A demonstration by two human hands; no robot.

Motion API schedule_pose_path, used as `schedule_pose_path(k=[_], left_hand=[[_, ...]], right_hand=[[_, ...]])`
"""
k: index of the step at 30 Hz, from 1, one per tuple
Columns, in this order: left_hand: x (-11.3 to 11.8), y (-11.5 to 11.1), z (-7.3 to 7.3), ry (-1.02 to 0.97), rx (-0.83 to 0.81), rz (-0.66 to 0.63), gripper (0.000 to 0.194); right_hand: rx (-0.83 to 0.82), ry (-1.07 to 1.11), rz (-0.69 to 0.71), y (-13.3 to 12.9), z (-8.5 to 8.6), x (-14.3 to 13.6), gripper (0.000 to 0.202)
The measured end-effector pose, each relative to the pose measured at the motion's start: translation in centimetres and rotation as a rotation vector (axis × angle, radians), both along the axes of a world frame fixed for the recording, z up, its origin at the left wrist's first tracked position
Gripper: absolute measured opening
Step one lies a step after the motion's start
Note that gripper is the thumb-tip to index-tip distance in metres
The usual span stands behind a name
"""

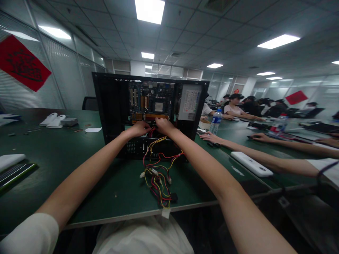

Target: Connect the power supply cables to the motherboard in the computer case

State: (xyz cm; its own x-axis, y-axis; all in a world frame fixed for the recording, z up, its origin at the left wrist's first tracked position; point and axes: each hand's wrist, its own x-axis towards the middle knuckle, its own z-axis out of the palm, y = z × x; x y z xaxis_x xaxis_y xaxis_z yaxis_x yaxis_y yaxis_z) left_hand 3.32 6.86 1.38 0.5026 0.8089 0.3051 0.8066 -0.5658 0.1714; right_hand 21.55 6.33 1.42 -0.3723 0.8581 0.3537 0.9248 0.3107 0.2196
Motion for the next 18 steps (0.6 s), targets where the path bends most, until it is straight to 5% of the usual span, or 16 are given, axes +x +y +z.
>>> schedule_pose_path(k=[8,18], left_hand=[[0.1,0.1,0.2,0.028,0.009,0.003,0.034],[1.0,0.0,0.4,0.070,0.074,0.070,0.037]], right_hand=[[-0.016,-0.020,-0.010,1.1,-0.2,0.3,0.040],[-0.035,0.152,0.014,-1.1,-0.3,0.8,0.029]])
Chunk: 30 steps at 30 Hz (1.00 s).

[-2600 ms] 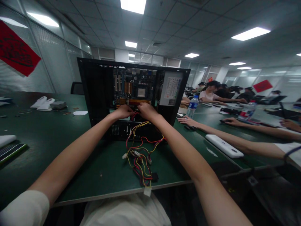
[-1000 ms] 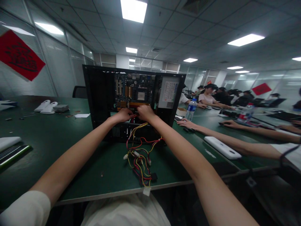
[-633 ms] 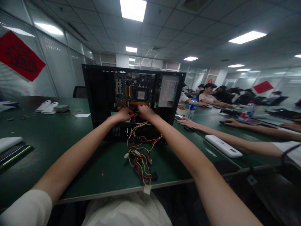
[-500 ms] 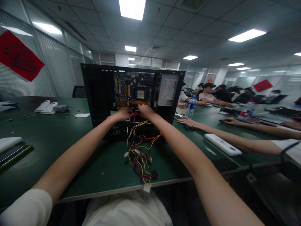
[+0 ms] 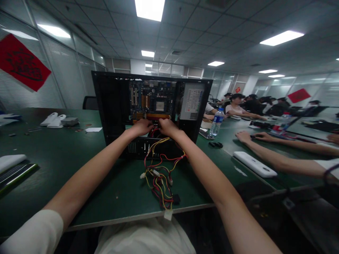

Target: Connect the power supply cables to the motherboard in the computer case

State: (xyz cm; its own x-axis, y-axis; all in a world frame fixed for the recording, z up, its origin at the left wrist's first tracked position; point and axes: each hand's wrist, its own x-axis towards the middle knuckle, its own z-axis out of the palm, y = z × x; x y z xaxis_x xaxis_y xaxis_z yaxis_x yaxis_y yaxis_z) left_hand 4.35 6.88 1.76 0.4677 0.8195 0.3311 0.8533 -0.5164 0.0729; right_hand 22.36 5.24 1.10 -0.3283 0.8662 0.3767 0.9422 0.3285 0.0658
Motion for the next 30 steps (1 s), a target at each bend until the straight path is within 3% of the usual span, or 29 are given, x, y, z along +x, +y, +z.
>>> schedule_pose_path(k=[8,22,30], left_hand=[[1.1,-0.7,0.9,0.045,0.013,0.095,0.038],[2.3,-0.3,2.2,0.119,-0.059,0.122,0.037],[2.4,-0.6,1.4,0.093,-0.027,0.149,0.042]], right_hand=[[-0.030,0.048,-0.181,-0.7,0.3,-0.2,0.032],[-0.064,0.022,-0.209,-1.0,0.6,-0.3,0.034],[-0.060,0.043,-0.214,-0.5,0.5,0.0,0.031]])
